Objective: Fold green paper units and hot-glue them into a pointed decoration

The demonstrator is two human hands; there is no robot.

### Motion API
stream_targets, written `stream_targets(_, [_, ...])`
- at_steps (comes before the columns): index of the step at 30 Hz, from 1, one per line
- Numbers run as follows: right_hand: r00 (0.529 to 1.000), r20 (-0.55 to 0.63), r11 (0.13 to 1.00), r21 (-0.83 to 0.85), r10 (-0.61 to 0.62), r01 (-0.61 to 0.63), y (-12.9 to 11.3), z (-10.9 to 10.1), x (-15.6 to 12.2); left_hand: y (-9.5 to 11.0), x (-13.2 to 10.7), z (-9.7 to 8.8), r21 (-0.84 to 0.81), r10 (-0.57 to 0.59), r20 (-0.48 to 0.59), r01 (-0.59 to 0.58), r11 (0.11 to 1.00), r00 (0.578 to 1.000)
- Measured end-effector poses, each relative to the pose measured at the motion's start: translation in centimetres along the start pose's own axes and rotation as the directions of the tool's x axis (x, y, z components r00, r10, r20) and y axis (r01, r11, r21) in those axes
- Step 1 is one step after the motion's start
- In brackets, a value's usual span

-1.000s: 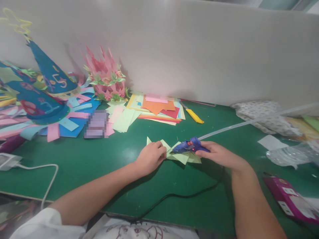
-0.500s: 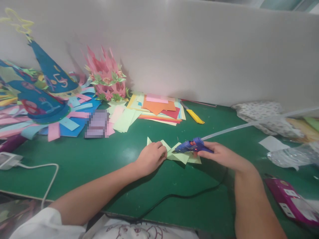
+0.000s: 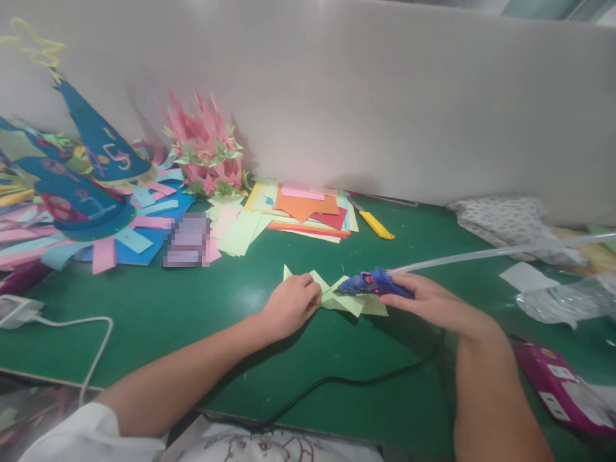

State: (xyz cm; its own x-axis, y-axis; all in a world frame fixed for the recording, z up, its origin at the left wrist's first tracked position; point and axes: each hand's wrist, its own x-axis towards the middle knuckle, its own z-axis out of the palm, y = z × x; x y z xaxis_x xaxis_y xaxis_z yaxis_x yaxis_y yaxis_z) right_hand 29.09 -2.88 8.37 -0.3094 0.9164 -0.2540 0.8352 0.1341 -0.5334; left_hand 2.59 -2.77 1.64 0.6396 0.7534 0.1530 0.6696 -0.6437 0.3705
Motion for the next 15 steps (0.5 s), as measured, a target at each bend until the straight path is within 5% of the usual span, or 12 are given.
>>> stream_targets(6, [1.000, 0.017, 0.998, 0.056, -0.011, 0.010, 0.5, -0.5, -0.3, -0.1, 0.0, 0.3, -0.008, 0.010, -0.025, -0.011, 1.000, 1.000])
stream_targets(9, [0.990, -0.137, 0.988, 0.153, 0.024, -0.002, 1.6, -0.6, 0.0, -0.1, 0.0, 0.3, -0.030, -0.005, -0.025, 0.005, 1.000, 1.000])
stream_targets(12, [0.907, -0.384, 0.936, 0.351, 0.176, -0.033, 2.7, -0.3, 0.8, 0.0, -0.1, 0.1, -0.046, -0.005, -0.026, 0.004, 0.999, 1.000])
stream_targets(15, [0.819, -0.500, 0.839, 0.543, 0.281, 0.044, 3.6, 0.5, 2.0, -0.1, -0.1, 0.1, -0.054, 0.008, -0.025, -0.010, 0.999, 1.000])
